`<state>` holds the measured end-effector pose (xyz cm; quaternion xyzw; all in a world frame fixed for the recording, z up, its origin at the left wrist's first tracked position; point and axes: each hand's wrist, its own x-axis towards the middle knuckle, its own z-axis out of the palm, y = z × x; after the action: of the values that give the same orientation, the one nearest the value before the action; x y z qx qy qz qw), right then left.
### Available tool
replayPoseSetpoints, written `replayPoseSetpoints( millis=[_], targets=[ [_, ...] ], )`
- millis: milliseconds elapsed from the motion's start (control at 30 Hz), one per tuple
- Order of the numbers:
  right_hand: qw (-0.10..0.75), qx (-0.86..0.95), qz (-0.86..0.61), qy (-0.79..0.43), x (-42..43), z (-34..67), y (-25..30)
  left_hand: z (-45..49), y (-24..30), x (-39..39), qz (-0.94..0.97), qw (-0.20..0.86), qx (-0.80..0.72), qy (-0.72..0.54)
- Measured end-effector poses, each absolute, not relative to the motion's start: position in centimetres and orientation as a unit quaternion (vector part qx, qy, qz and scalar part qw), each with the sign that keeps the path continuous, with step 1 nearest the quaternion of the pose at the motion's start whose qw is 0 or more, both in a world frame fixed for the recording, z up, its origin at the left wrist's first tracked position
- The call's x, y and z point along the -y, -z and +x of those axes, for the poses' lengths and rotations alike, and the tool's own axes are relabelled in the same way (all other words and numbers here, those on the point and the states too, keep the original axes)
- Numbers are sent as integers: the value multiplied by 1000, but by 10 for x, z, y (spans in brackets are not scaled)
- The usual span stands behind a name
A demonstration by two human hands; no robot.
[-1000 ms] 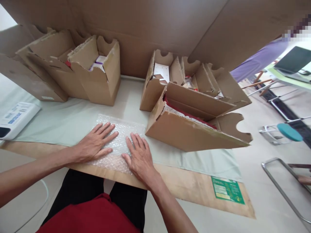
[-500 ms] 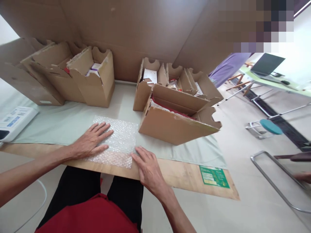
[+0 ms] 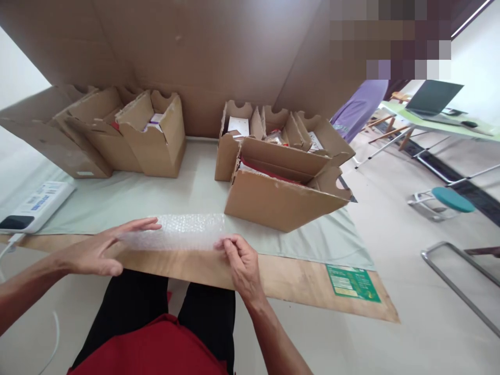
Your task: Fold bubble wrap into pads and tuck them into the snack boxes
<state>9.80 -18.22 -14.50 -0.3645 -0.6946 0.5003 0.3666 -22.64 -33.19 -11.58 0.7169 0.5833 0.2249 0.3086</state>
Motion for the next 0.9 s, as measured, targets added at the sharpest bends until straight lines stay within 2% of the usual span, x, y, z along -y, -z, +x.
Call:
replayPoseSetpoints(
  millis=[100,167,367,567,700,833,900],
  targets=[
    [380,658,-389,-521,185,98,141,-214,116,339,704,287,-614,-212],
    [379,672,-403,-493,186,97,143,-204,121,338,654,267,-669,-231],
    [344,785,-418,-301,181,93,162,-189,141,324,544,253,-754,-265],
    [272,865,-395,-143,161,95,173,-183,153,316,597,102,-769,-207],
    [226,893,-370,-125,144,89,168,-187,155,314,596,48,-784,-167],
    [166,915,-347,-122,135,73,163,-190,158,309,607,75,-778,-146],
    [171,914,-337,-148,137,71,158,-189,159,308,631,72,-755,-166]
  ],
)
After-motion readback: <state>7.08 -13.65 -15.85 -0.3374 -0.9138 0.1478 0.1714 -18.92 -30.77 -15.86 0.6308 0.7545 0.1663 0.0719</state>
